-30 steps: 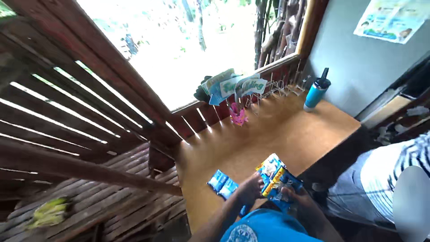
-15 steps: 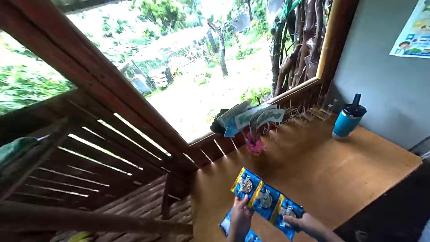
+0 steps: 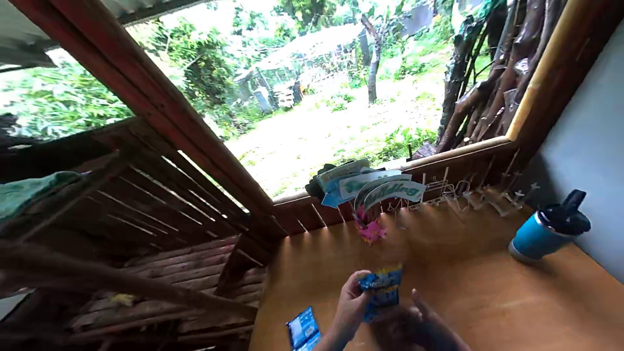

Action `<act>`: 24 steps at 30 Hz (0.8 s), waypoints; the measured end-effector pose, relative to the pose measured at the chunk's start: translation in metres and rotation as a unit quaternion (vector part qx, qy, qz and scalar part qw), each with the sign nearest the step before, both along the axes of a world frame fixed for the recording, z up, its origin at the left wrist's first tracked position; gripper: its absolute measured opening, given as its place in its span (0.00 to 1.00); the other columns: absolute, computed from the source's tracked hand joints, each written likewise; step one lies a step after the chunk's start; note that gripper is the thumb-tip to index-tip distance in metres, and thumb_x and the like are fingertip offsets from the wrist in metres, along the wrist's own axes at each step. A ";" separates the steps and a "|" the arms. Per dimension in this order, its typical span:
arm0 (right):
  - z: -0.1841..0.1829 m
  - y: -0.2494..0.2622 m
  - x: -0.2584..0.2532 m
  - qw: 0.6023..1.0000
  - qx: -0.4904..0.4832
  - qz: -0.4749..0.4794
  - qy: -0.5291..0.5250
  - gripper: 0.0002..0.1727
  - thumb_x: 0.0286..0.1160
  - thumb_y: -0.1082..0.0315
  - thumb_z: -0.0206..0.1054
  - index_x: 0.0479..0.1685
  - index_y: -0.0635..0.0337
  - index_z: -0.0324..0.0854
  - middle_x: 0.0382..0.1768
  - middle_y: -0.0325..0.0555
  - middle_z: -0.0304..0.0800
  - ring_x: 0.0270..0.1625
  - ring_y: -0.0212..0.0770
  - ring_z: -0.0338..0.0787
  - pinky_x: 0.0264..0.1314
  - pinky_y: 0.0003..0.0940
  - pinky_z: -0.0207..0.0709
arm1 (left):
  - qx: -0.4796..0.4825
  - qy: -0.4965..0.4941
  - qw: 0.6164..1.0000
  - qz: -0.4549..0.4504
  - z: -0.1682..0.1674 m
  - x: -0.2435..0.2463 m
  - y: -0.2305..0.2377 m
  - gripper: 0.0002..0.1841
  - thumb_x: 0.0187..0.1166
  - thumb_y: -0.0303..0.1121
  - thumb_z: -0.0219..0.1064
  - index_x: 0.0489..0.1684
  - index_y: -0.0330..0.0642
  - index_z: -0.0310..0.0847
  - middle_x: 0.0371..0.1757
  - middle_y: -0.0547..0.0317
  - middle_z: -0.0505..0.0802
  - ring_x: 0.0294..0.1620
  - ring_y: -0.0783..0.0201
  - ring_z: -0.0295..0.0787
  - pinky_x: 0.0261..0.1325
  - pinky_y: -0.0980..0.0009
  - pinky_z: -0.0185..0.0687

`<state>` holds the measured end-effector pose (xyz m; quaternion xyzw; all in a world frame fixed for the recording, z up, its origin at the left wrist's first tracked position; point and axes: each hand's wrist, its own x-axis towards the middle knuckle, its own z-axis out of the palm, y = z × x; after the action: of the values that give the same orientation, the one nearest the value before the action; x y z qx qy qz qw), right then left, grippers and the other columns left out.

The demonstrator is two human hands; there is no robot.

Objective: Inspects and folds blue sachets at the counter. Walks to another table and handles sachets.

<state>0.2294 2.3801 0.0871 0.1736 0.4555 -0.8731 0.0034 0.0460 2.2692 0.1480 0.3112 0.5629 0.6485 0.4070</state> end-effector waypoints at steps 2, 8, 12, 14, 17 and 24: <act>0.002 0.014 -0.007 0.998 -0.033 -0.007 0.059 0.63 0.61 0.10 0.26 0.66 0.53 0.85 0.51 0.41 0.96 0.51 0.37 0.94 0.50 0.35 0.87 | 0.015 0.052 0.998 -0.038 -0.002 0.004 0.008 0.15 0.75 0.16 0.62 0.58 0.32 0.81 0.49 0.64 0.94 0.49 0.74 0.91 0.57 0.70 0.89; 0.014 0.040 -0.015 0.982 -0.139 -0.124 0.007 0.29 0.84 0.43 0.46 0.63 0.55 0.80 0.51 0.45 0.95 0.55 0.44 0.94 0.56 0.48 0.89 | 0.040 0.310 0.948 -0.056 -0.029 0.005 0.025 0.12 0.64 0.17 0.66 0.40 0.35 0.93 0.63 0.44 0.93 0.80 0.44 0.77 0.85 0.30 0.51; 0.008 0.053 -0.024 0.986 -0.081 -0.137 -0.047 0.11 0.80 0.73 0.51 0.54 0.60 0.76 0.40 0.43 0.96 0.44 0.39 0.96 0.53 0.42 0.91 | 0.020 0.241 0.969 -0.045 -0.044 -0.002 0.028 0.11 0.62 0.12 0.66 0.36 0.32 0.93 0.80 0.28 0.72 0.85 0.51 0.66 0.85 0.59 0.66; 0.002 0.059 -0.031 0.989 -0.063 -0.126 -0.046 0.11 0.79 0.74 0.55 0.57 0.62 0.76 0.42 0.45 0.96 0.46 0.40 0.96 0.55 0.41 0.90 | 0.009 0.197 0.980 -0.036 -0.053 -0.009 0.028 0.18 0.60 0.11 0.60 0.41 0.32 0.94 0.85 0.25 0.64 0.87 0.51 0.62 0.85 0.61 0.64; -0.003 0.066 -0.045 0.988 -0.024 -0.143 -0.061 0.18 0.74 0.72 0.63 0.63 0.66 0.74 0.46 0.48 0.95 0.48 0.43 0.96 0.56 0.43 0.91 | -0.002 0.090 0.996 0.000 -0.069 -0.022 0.030 0.27 0.64 0.12 0.54 0.66 0.30 0.83 0.85 0.35 0.68 0.83 0.55 0.70 0.81 0.61 0.73; 0.021 0.083 -0.075 0.967 0.083 -0.138 -0.198 0.16 0.84 0.72 0.61 0.66 0.70 0.73 0.45 0.42 0.90 0.46 0.30 0.91 0.53 0.29 0.87 | -0.159 -0.115 0.981 0.016 -0.062 -0.045 0.059 0.25 0.87 0.34 0.52 0.79 0.29 0.60 0.61 0.49 0.84 0.56 0.67 0.86 0.60 0.67 0.84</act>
<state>0.1543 2.4636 0.1082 0.4035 0.4884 -0.7726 -0.0418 0.0007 2.3281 0.0859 0.1572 0.6132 0.5889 0.5024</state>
